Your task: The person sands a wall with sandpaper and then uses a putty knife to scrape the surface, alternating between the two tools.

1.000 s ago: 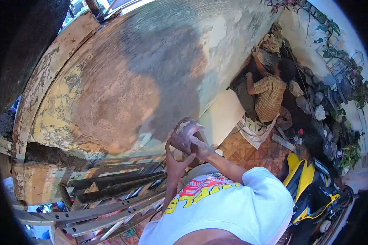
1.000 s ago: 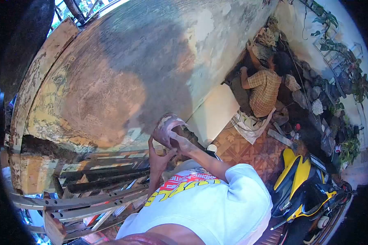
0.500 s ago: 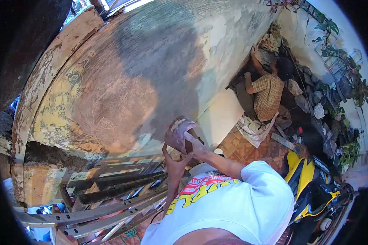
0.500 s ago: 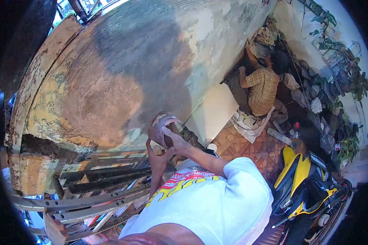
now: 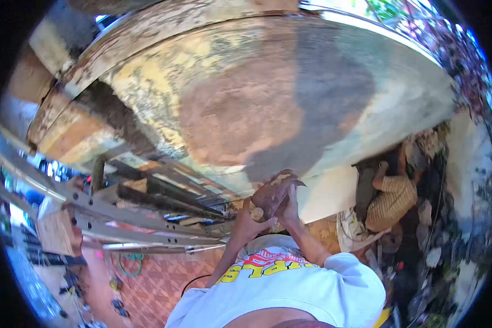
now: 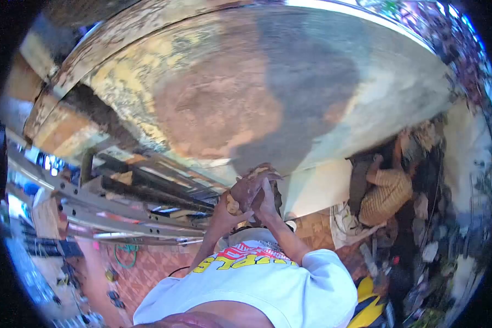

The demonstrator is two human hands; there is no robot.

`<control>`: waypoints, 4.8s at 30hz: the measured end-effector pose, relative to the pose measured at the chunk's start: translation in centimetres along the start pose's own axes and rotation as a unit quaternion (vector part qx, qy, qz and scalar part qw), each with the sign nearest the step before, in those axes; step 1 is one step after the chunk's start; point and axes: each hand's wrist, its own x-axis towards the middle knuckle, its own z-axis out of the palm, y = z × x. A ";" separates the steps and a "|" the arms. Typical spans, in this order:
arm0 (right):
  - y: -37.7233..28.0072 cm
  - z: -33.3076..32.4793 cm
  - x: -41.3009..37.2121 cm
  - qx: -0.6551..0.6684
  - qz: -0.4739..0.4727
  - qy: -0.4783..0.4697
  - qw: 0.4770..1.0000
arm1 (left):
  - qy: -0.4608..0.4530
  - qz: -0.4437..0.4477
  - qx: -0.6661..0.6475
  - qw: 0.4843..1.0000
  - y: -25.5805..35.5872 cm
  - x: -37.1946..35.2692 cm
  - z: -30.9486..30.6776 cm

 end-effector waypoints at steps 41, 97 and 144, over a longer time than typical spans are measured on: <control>-8.4 3.4 -1.7 -0.548 -0.144 -0.362 0.740 | 0.250 -0.070 -0.303 0.917 6.4 -1.3 2.7; 0.1 9.5 -2.6 -0.521 -0.028 -0.073 0.850 | 0.214 -0.094 -0.510 0.828 3.6 -4.8 -8.8; 2.8 8.1 -2.7 -0.409 0.025 -0.045 0.911 | 0.143 -0.082 -0.504 0.848 1.2 -2.7 -8.3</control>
